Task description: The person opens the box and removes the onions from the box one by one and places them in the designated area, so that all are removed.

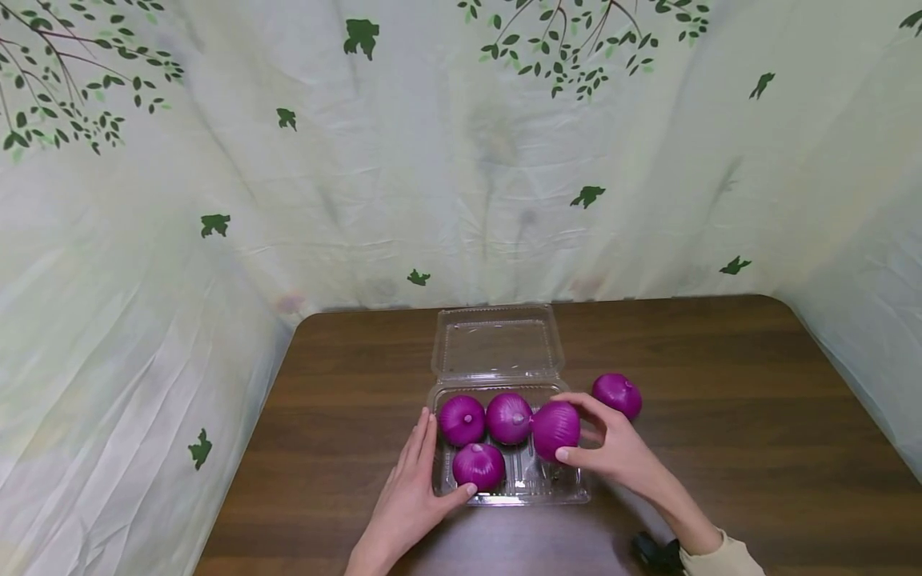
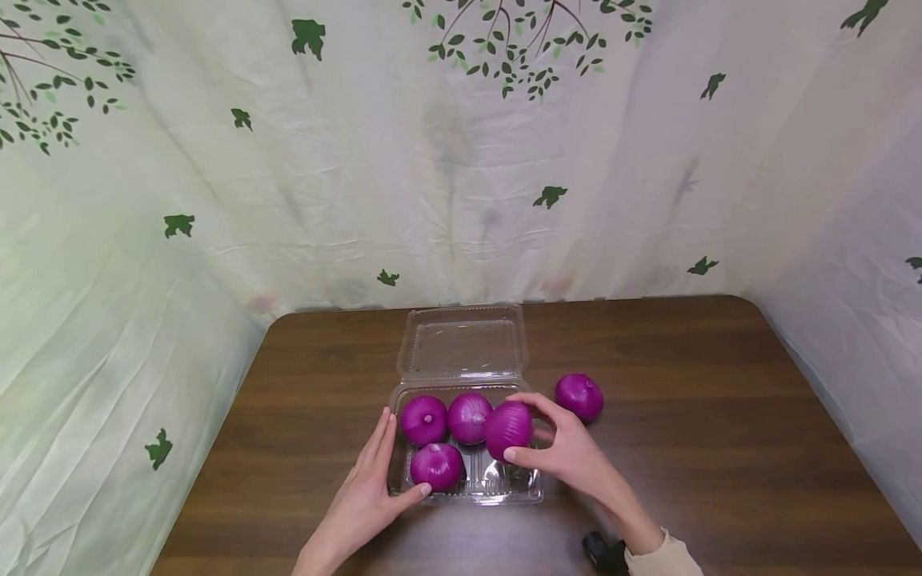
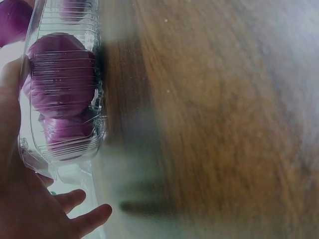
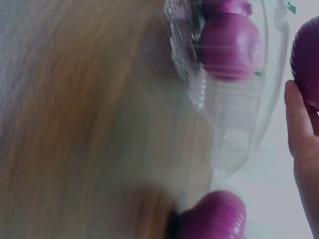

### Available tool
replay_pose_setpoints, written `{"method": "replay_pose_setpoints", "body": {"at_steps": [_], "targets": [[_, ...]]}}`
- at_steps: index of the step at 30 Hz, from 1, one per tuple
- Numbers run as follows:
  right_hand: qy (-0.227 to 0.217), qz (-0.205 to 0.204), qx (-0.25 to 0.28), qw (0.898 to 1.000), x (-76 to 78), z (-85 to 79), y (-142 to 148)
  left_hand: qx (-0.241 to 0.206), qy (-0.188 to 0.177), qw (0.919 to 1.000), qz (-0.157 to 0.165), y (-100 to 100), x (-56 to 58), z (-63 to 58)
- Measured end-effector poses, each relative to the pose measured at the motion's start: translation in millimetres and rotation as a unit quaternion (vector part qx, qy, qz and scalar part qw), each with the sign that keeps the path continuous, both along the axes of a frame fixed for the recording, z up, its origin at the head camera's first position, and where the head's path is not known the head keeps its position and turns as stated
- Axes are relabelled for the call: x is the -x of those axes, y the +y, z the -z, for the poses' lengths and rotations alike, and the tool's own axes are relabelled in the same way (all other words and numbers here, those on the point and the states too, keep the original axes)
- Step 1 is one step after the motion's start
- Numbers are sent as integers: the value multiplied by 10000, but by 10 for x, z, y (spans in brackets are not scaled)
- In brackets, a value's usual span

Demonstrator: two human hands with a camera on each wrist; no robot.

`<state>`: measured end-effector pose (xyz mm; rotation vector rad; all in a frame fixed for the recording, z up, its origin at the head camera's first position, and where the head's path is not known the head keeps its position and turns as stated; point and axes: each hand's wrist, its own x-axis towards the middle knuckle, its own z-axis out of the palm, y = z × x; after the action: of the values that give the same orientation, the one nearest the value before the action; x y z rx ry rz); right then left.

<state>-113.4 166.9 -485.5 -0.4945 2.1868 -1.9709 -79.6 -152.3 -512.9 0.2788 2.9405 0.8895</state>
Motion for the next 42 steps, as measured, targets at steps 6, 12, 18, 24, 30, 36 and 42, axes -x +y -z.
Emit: {"method": "replay_pose_setpoints", "body": {"at_steps": [6,12,18,24,30,36,42], "targets": [[413,522,-624,9958,-43,-67,186,3,-66,10000,-6,6,-9,2],[598,809,-522,9936,-83,-96,359,25,-103,9999,-4,12,-9,-1],[624,1035,-414,9918,-113,-122,517,15,-69,10000,3,8,-5,0],[557,1160,-679,9894,-120,-147,636,-5,-40,10000,-16,-5,-9,12],[718,1402,-1224,9799,-125,-165,764,1,-21,10000,-6,-9,-5,7],[753,1708,-1427,9720,-125,-208,913,-1,-7,10000,4,-4,0,6],[631,2149,-2183,9498,-123,-217,1065,-11,-5,10000,22,-1,-1,8]]}}
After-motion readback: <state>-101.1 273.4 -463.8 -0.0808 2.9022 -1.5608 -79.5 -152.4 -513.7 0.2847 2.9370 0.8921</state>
